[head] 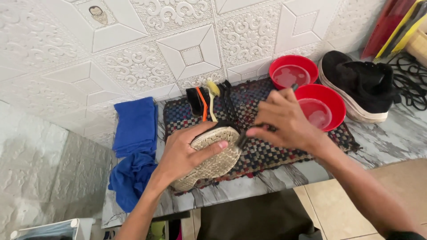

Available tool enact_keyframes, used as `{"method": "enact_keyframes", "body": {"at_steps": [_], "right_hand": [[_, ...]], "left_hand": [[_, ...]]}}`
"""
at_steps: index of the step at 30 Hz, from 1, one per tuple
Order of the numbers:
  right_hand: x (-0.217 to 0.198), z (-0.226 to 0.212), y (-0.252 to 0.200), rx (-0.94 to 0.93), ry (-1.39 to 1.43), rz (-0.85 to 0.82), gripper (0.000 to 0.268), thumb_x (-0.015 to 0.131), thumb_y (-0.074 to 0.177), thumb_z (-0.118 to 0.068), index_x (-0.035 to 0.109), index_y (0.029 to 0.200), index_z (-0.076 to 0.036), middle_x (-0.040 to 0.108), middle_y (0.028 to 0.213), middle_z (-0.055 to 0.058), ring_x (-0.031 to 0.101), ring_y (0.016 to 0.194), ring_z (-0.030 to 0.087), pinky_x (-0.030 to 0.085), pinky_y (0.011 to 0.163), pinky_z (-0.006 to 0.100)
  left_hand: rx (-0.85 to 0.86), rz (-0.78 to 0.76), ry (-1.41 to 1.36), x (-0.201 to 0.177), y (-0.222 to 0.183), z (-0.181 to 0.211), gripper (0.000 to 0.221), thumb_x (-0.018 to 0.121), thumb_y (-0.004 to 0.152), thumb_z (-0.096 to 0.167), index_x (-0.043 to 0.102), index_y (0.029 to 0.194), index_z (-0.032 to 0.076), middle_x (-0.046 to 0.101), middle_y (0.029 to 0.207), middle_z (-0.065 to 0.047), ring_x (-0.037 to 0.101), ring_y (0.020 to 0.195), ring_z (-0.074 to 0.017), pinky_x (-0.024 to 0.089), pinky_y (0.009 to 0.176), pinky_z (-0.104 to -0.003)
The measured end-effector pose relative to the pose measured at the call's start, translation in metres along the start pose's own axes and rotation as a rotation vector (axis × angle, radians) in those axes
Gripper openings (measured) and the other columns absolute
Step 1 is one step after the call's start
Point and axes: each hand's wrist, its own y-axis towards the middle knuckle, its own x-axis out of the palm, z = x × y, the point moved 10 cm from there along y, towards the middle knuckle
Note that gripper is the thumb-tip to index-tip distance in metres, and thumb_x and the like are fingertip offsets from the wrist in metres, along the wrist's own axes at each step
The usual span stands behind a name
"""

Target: The person is cleaning the sole of a sneaker by scrubbing it with a brush dipped in soapy water and then wiping it with a blue cloth.

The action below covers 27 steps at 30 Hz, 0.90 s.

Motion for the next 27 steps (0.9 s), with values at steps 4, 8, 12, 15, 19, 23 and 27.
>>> {"method": "enact_keyframes", "body": {"at_steps": [4, 8, 12, 15, 19, 23, 27], "right_hand": [[0.007, -0.027, -0.002, -0.047, 0.051, -0.024, 0.040, 0.080, 0.095, -0.050, 0.069, 0.072, -0.018, 0.055, 0.063, -0.005, 0.046, 0.074, 0.021, 0.035, 0.083, 0.036], [-0.019, 0.020, -0.002, 0.088, -0.065, 0.050, 0.034, 0.078, 0.102, -0.040, 0.067, 0.082, -0.014, 0.053, 0.070, 0.000, 0.047, 0.076, 0.025, 0.034, 0.084, 0.039], [-0.026, 0.000, 0.005, 0.102, -0.017, 0.026, 0.030, 0.079, 0.100, -0.034, 0.067, 0.082, -0.014, 0.055, 0.072, 0.001, 0.049, 0.078, 0.025, 0.034, 0.081, 0.038], [-0.025, -0.004, 0.009, 0.112, 0.006, 0.020, 0.028, 0.080, 0.100, -0.032, 0.068, 0.083, -0.013, 0.056, 0.073, 0.001, 0.049, 0.077, 0.025, 0.033, 0.079, 0.037], [-0.025, -0.003, 0.010, 0.130, 0.007, 0.035, 0.027, 0.081, 0.100, -0.029, 0.068, 0.085, -0.011, 0.056, 0.074, 0.002, 0.049, 0.077, 0.026, 0.033, 0.078, 0.037], [-0.027, -0.003, 0.011, 0.120, 0.009, 0.054, 0.027, 0.081, 0.100, -0.029, 0.068, 0.086, -0.010, 0.056, 0.075, 0.003, 0.050, 0.078, 0.026, 0.033, 0.077, 0.037], [-0.023, -0.003, 0.012, 0.101, 0.016, 0.070, 0.027, 0.080, 0.101, -0.027, 0.068, 0.085, -0.010, 0.053, 0.073, 0.001, 0.049, 0.079, 0.026, 0.033, 0.079, 0.038]], "left_hand": [[0.032, -0.013, 0.024, 0.002, 0.002, 0.004, 0.071, 0.075, 0.088, 0.062, 0.072, 0.133, 0.007, 0.079, 0.118, -0.028, 0.075, 0.110, -0.0515, 0.063, 0.085, -0.061], [0.062, 0.032, 0.040, -0.012, -0.001, 0.024, 0.084, 0.068, 0.086, 0.069, 0.056, 0.148, 0.014, 0.068, 0.134, -0.032, 0.065, 0.123, -0.0583, 0.054, 0.095, -0.070], [0.004, 0.053, 0.182, -0.022, -0.012, 0.030, 0.067, 0.055, 0.095, 0.068, 0.056, 0.154, 0.036, 0.058, 0.142, -0.016, 0.066, 0.120, -0.0550, 0.059, 0.090, -0.066], [0.030, 0.050, 0.179, -0.021, -0.012, 0.003, 0.062, 0.059, 0.098, 0.065, 0.066, 0.137, 0.017, 0.058, 0.130, -0.021, 0.064, 0.118, -0.0586, 0.058, 0.092, -0.069], [0.118, 0.170, 0.228, -0.021, -0.015, 0.003, 0.055, 0.064, 0.101, 0.060, 0.069, 0.117, 0.008, 0.053, 0.135, -0.023, 0.053, 0.133, -0.0612, 0.049, 0.106, -0.068], [0.269, 0.283, 0.279, -0.026, -0.022, 0.007, 0.047, 0.069, 0.102, 0.048, 0.070, 0.121, 0.005, 0.058, 0.133, -0.025, 0.041, 0.141, -0.0591, 0.033, 0.116, -0.070], [0.122, 0.143, -0.048, -0.013, -0.016, 0.000, 0.044, 0.069, 0.100, 0.043, 0.070, 0.133, 0.014, 0.079, 0.108, -0.022, 0.076, 0.110, -0.0465, 0.059, 0.090, -0.060]]}}
